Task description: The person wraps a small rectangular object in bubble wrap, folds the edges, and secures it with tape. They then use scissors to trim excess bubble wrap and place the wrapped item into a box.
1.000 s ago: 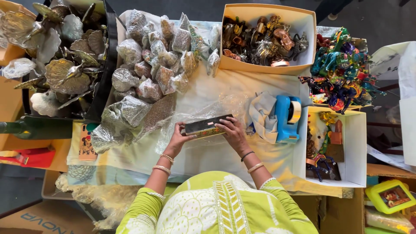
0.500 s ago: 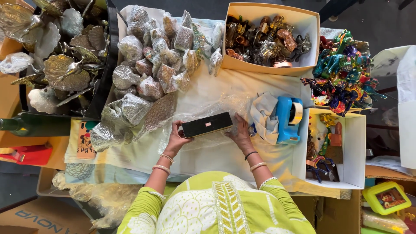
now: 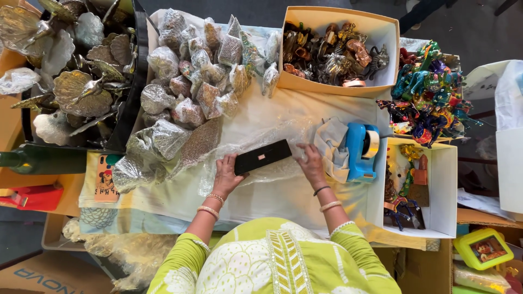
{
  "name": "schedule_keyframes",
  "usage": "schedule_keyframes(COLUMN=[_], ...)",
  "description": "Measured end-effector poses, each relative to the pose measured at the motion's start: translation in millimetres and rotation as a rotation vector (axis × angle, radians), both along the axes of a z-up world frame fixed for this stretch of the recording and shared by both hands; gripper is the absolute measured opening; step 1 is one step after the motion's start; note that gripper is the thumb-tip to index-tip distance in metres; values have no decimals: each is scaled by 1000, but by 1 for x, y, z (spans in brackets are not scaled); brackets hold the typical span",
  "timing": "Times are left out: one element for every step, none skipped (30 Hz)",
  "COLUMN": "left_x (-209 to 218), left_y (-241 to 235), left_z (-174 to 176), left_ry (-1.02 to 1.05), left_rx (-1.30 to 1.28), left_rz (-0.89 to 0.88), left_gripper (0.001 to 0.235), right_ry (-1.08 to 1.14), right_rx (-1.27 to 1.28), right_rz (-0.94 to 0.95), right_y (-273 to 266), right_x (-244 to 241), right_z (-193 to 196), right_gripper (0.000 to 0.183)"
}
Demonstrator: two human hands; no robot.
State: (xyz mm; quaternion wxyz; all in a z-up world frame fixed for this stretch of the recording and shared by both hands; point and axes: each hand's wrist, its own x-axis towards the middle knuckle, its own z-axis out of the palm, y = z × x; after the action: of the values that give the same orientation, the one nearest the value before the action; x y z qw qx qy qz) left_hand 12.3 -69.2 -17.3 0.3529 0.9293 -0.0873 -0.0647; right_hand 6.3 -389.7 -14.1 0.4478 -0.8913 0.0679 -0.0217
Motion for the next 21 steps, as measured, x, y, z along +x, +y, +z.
schedule_keyframes(left_x=[2, 2, 3, 5, 6, 7, 6, 7, 7, 8, 9, 7, 6, 7, 7, 7, 7, 7, 7, 7, 6], left_y=[0, 1, 1, 2, 2, 3, 4, 4, 4, 4, 4, 4, 5, 4, 4, 4, 4, 4, 4, 4, 3], left_z=[-2, -4, -6, -8, -9, -11, -12, -12, -13, -11, -9, -8, -10, -11, -12, -13, -14, -15, -14, -13, -11], left_ry=[0, -3, -6, -6, -6, -4, -2, 13, 28, 30, 33, 38, 44, 37, 31, 31, 34, 37, 37, 36, 36], left_rx=[-1, 27, 55, 56, 71, 88, 90, 91, 93, 94, 91, 86, 87, 90, 94, 94, 94, 95, 95, 105, 116], left_rz=[-1, -13, -25, -23, -38, -53, -50, -52, -55, -50, -52, -55, -49, -54, -60, -54, -56, -60, -55, -56, -57], left_gripper=[84, 86, 88, 88, 88, 88, 88, 90, 92, 92, 92, 92, 92, 92, 92, 92, 92, 91, 91, 91, 92], right_ry=[0, -80, -161, -161, -225, -288, -287, -293, -298, -296, -292, -285, -280, -309, -337, -338, -254, -169, -170, -87, -4], right_rx=[-1, -40, -79, -78, -83, -87, -85, -102, -120, -118, -176, -234, -232, -321, -410, -409, -395, -381, -380, -462, -543], right_rz=[-1, -10, -18, -16, -38, -59, -57, -15, 27, 32, 127, 224, 230, 341, 453, 459, 477, 494, 499, 491, 482], right_y=[-6, -12, -18, -18, -18, -18, -12, -6, 0, 8, 16, 24, 31, 38, 45, 48, 52, 56, 56, 56, 56], right_x=[8, 15, 22, 33, 44, 53, 62, 72, 83, 91, 100, 107, 109, 114, 117, 120, 122, 125, 127, 128, 129], right_z=[-5, -10, -16, -7, 2, 11, 18, 26, 34, 31, 27, 23, 13, 4, -5, -12, -19, -25, -25, -25, -26], right_gripper=[47, 37, 27, 27, 28, 29, 29, 28, 28, 28, 35, 42, 42, 48, 55, 55, 61, 67, 67, 57, 47])
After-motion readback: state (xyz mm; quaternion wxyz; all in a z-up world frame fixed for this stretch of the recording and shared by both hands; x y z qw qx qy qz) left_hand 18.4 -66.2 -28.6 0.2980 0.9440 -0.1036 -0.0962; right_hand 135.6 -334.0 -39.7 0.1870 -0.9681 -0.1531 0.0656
